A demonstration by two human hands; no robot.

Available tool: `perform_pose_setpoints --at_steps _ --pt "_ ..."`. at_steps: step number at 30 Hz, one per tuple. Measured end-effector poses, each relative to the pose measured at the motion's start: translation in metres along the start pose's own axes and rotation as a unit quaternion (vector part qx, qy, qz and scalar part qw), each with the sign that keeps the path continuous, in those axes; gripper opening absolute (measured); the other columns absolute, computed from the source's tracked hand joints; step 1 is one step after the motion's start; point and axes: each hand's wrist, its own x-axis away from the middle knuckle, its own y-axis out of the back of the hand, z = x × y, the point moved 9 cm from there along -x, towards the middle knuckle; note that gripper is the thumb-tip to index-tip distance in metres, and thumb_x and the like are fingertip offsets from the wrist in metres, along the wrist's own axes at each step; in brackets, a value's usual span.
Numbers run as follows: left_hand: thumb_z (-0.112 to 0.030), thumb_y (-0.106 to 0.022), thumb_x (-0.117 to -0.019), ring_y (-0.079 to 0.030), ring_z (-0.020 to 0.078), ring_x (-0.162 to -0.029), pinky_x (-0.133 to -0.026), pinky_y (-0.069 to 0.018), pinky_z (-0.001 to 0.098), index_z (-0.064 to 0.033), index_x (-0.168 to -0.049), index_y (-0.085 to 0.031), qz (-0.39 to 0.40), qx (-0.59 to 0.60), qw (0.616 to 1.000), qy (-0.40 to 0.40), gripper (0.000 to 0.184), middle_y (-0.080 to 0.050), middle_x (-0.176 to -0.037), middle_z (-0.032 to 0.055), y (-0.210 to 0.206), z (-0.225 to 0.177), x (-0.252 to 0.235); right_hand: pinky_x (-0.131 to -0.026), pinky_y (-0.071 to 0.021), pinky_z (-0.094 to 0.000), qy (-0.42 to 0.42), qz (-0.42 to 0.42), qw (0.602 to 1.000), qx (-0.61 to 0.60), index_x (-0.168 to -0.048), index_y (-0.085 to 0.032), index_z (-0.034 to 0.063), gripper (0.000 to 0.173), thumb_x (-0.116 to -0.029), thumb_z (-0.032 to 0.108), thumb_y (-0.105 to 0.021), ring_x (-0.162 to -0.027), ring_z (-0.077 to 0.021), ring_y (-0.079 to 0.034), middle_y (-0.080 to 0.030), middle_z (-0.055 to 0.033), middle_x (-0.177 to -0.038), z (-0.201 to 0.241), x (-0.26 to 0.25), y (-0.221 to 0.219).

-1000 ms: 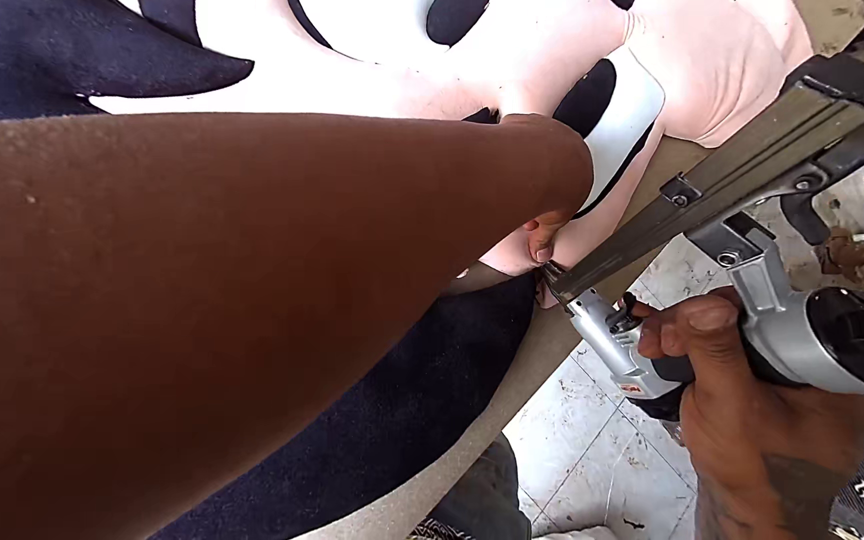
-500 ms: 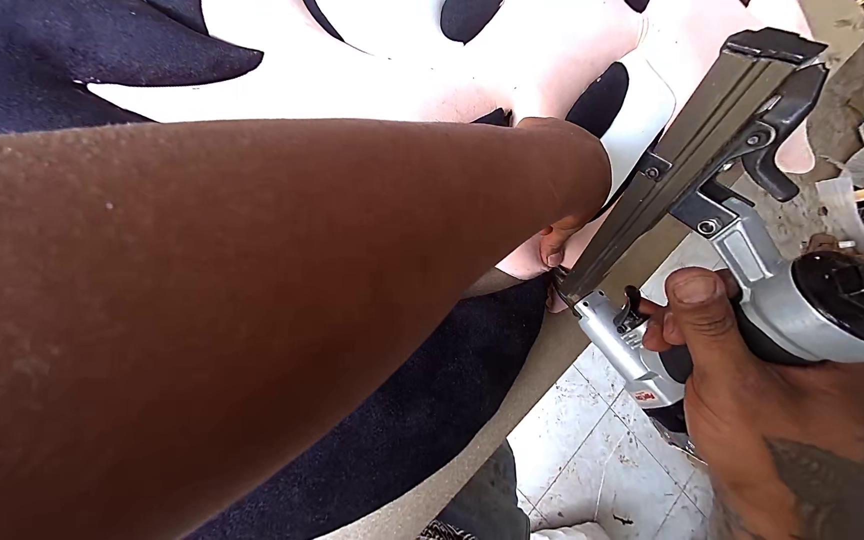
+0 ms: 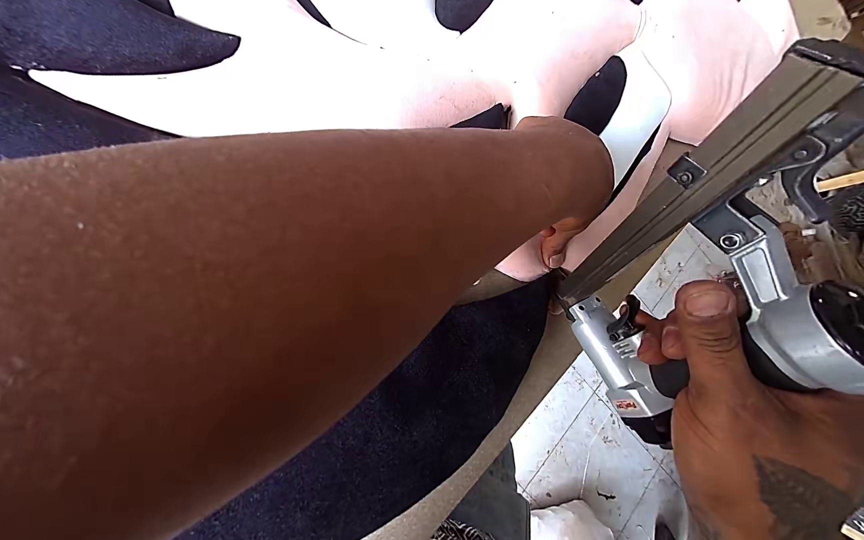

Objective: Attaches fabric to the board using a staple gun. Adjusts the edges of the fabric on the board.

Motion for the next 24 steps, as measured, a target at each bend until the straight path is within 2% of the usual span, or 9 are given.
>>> perform_pose_setpoints --at_steps 6,10,12,13,16,20,21,24 --pt "-0.087 -0.078 -0.0304 -0.056 0.0186 -0.05 -0.049 -0.045 0.0545 -0.0302 -0.06 -0.067 -0.009 -0.012 1.0 0.01 0.065 -0.056 -0.053 -0.0016 0.002 -0.003 -0.003 -0.048 -0.0593 -0.0338 0.014 0.01 1.0 -0.011 -0.1 -0.058 0.01 0.031 -0.0895 0.03 -0.079 -0.052 -0.0202 -0.063 -0.061 -0.0021 -0.066 0.0 0.0 -0.002" --pt "-0.079 -0.078 -0.0507 -0.055 0.0235 -0.051 -0.049 -0.0424 0.0552 -0.026 -0.061 -0.066 -0.008 -0.015 1.0 -0.001 0.056 -0.055 -0.055 0.0035 0.003 -0.006 -0.004 -0.048 -0.058 -0.0353 0.008 0.002 0.999 -0.038 -0.099 -0.057 0.0086 0.032 -0.0888 0.03 -0.079 -0.051 -0.0215 -0.061 -0.058 -0.0037 -0.065 -0.005 0.002 0.0" --pt "-0.081 -0.076 -0.0532 -0.055 0.0233 -0.05 -0.048 -0.0421 0.0551 -0.0264 -0.061 -0.066 -0.008 -0.02 1.0 -0.011 0.056 -0.055 -0.055 0.0036 0.003 -0.008 -0.005 -0.048 -0.0585 -0.0352 0.011 -0.003 0.999 -0.041 -0.098 -0.057 0.0083 0.031 -0.0889 0.029 -0.079 -0.051 -0.021 -0.061 -0.058 -0.0036 -0.064 -0.005 0.005 -0.001" --pt "-0.081 -0.077 -0.0518 -0.055 0.0228 -0.049 -0.049 -0.0421 0.055 -0.0265 -0.061 -0.066 -0.009 -0.016 1.0 -0.01 0.056 -0.055 -0.054 0.0031 0.004 -0.008 -0.005 -0.049 -0.0585 -0.0349 0.011 -0.003 0.999 -0.039 -0.098 -0.058 0.0082 0.03 -0.0892 0.028 -0.079 -0.052 -0.0207 -0.061 -0.059 -0.0035 -0.064 -0.004 0.006 -0.001" --pt "-0.082 -0.079 -0.0395 -0.055 0.0219 -0.051 -0.049 -0.0418 0.0545 -0.0274 -0.06 -0.065 -0.025 -0.005 0.999 0.019 0.06 -0.055 -0.055 0.0021 0.006 -0.008 -0.006 -0.049 -0.0582 -0.0337 0.015 0.007 1.0 -0.024 -0.098 -0.058 0.0091 0.029 -0.0895 0.028 -0.078 -0.052 -0.0197 -0.061 -0.06 -0.0027 -0.065 -0.001 0.007 -0.003" --pt "-0.075 -0.079 -0.0502 -0.054 0.0207 -0.049 -0.048 -0.0418 0.0524 -0.0269 -0.061 -0.063 -0.044 0.028 0.999 0.016 0.052 -0.053 -0.054 0.0008 0.009 -0.005 -0.005 -0.048 -0.0584 -0.0336 0.026 0.009 1.0 -0.007 -0.099 -0.058 0.0086 0.032 -0.0897 0.031 -0.079 -0.052 -0.0195 -0.062 -0.06 -0.0022 -0.065 0.002 0.009 -0.005" --pt "-0.075 -0.079 -0.0497 -0.054 0.0212 -0.05 -0.049 -0.0417 0.0524 -0.0266 -0.061 -0.063 -0.044 0.021 0.999 0.018 0.053 -0.054 -0.055 0.0015 0.01 -0.006 -0.005 -0.048 -0.058 -0.0335 0.024 0.008 1.0 -0.008 -0.099 -0.058 0.0088 0.032 -0.0898 0.031 -0.079 -0.051 -0.0194 -0.062 -0.06 -0.002 -0.065 0.002 0.009 -0.006" --pt "-0.085 -0.077 -0.0369 -0.057 0.0219 -0.054 -0.05 -0.0422 0.0528 -0.0266 -0.06 -0.065 -0.03 -0.024 0.999 0.024 0.064 -0.056 -0.058 0.0027 0.009 -0.012 -0.006 -0.048 -0.0577 -0.0339 0.007 0.004 1.0 -0.024 -0.1 -0.058 0.0087 0.03 -0.0903 0.029 -0.078 -0.052 -0.0202 -0.061 -0.059 -0.003 -0.065 0.002 0.007 -0.007"
